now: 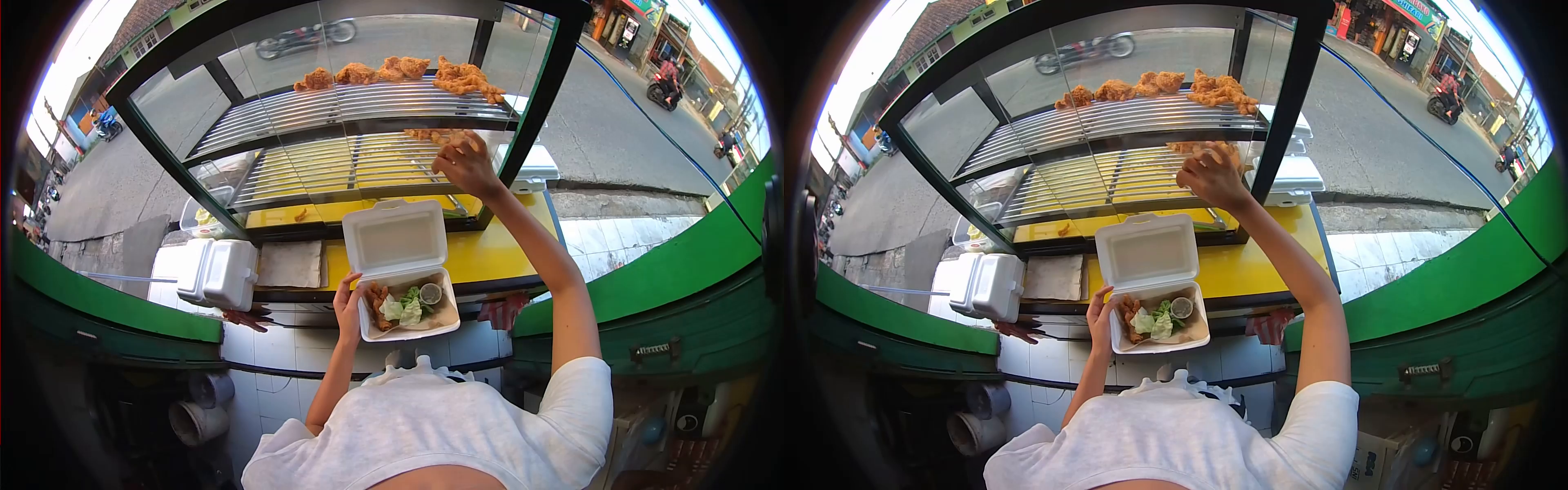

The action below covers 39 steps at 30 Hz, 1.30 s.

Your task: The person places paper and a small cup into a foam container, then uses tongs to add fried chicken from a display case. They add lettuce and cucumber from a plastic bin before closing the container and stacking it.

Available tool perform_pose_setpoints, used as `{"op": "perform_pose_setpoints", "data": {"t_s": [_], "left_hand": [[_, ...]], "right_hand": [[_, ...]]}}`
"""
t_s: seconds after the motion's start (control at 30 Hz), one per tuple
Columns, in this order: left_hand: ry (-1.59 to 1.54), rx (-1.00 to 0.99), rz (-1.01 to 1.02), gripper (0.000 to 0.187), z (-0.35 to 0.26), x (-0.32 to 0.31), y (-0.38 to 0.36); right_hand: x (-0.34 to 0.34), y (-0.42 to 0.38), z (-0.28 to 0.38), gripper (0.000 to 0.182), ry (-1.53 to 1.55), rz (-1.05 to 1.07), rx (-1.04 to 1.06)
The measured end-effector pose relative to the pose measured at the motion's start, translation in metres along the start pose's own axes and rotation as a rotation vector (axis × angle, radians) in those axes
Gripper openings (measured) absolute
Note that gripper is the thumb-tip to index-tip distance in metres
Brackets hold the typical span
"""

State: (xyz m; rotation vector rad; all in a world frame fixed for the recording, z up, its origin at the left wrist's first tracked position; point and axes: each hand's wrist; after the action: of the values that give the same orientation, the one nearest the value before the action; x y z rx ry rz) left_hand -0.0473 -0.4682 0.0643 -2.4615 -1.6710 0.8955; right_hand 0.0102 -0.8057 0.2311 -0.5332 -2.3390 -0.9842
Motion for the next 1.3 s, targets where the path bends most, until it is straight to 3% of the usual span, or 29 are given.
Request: {"op": "perform_pose_setpoints", "data": {"t_s": [0.43,0.53,0.67,0.73,0.83,0.87,1.07,1.2,1.3], "left_hand": [[0.031,0.015,0.012,0.024,-0.002,-0.007,0.0],[0.037,0.003,0.012,0.024,-0.002,-0.01,0.001],[0.044,0.008,0.049,0.022,0.003,-0.01,0.005],[0.074,0.008,0.097,0.023,0.006,-0.012,0.007],[0.099,-0.155,0.012,0.03,0.013,-0.022,0.016],[0.142,-0.173,0.011,0.041,0.023,-0.018,0.028],[0.076,-0.12,0.057,0.041,0.061,-0.003,0.102],[0.138,-0.099,0.187,0.046,0.061,0.018,0.112],[0.032,-0.006,0.114,0.049,0.048,0.02,0.092]], "right_hand": [[0.015,-0.019,-0.011,0.015,0.057,0.041,-0.028],[0.018,-0.011,0.011,0.012,0.117,0.029,-0.306],[0.026,0.004,0.067,0.011,0.27,-0.007,-0.418],[0.02,-0.001,0.086,0.012,0.486,0.102,-0.532],[0.018,-0.007,0.091,0.016,0.555,0.142,-0.535],[0.019,-0.009,0.091,0.016,0.577,0.144,-0.557],[0.032,-0.005,0.099,0.014,0.611,0.236,-0.46],[0.043,-0.022,0.124,0.012,0.659,0.303,-0.42],[0.058,-0.036,0.156,0.012,0.739,0.358,-0.424]]}}
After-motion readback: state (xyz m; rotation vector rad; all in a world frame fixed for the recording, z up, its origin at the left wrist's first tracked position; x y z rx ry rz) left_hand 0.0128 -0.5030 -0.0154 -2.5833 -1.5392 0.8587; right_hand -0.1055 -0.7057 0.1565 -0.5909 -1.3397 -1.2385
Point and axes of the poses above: each hand's wrist, its own y-axis towards the middle knuckle, its own x-axis out of the back of the hand, z = x × y, and after that the axes turned 12 degrees about x, right-handed
